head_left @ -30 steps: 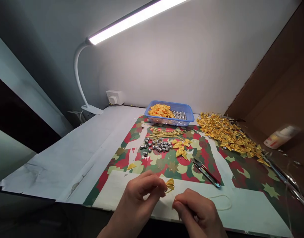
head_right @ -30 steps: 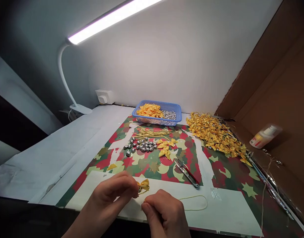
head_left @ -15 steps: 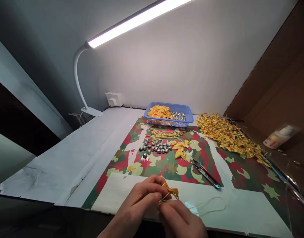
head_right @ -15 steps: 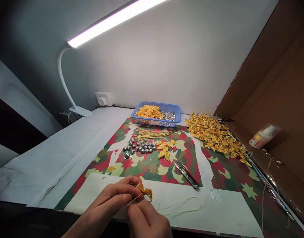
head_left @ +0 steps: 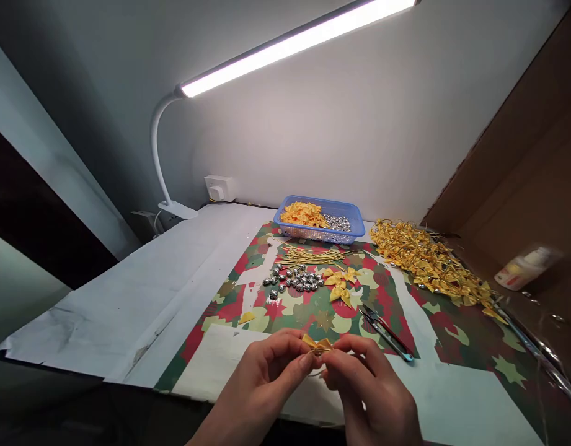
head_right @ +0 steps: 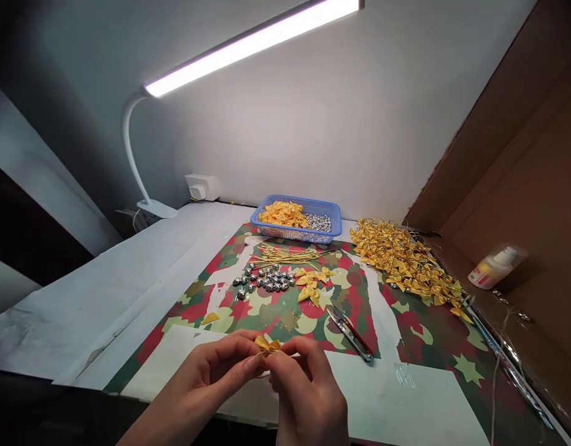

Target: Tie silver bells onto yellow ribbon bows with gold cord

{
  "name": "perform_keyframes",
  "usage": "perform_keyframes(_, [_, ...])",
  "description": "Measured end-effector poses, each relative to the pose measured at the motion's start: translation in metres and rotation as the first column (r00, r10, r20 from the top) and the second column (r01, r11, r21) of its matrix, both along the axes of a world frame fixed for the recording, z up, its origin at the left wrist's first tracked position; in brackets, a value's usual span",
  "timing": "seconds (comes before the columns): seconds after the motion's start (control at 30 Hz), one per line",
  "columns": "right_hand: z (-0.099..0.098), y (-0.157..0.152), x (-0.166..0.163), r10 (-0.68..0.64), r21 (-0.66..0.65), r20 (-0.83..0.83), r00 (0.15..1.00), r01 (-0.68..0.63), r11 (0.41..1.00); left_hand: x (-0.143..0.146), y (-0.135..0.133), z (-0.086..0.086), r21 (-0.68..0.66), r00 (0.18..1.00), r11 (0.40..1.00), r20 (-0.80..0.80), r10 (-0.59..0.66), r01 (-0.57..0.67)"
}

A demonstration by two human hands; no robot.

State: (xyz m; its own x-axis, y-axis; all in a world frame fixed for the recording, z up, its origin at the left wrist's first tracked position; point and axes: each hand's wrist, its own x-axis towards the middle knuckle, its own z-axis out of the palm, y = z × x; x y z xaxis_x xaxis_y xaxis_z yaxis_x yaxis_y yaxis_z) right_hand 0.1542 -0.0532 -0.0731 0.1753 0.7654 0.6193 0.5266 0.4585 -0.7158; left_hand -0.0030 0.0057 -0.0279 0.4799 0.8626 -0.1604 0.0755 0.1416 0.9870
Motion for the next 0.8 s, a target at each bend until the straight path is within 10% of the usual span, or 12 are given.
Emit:
perform_keyframes(0.37, [-0.005, 0.013, 0.008, -0.2, 0.133, 0.426, 0.883, 0.157, 0.978, -0.003, -0.002, -0.006, -0.076, 0.995, 0.997, 0.094, 0.025, -0.017])
perform_keyframes(0.8, [-0.015, 0.014, -0.003, -0.163, 0.106, 0.373, 0.913, 0.133, 0.985, -0.001, -0.006, -0.013, -0.107, 0.992, 0.993, 0.113, 0.063, -0.051])
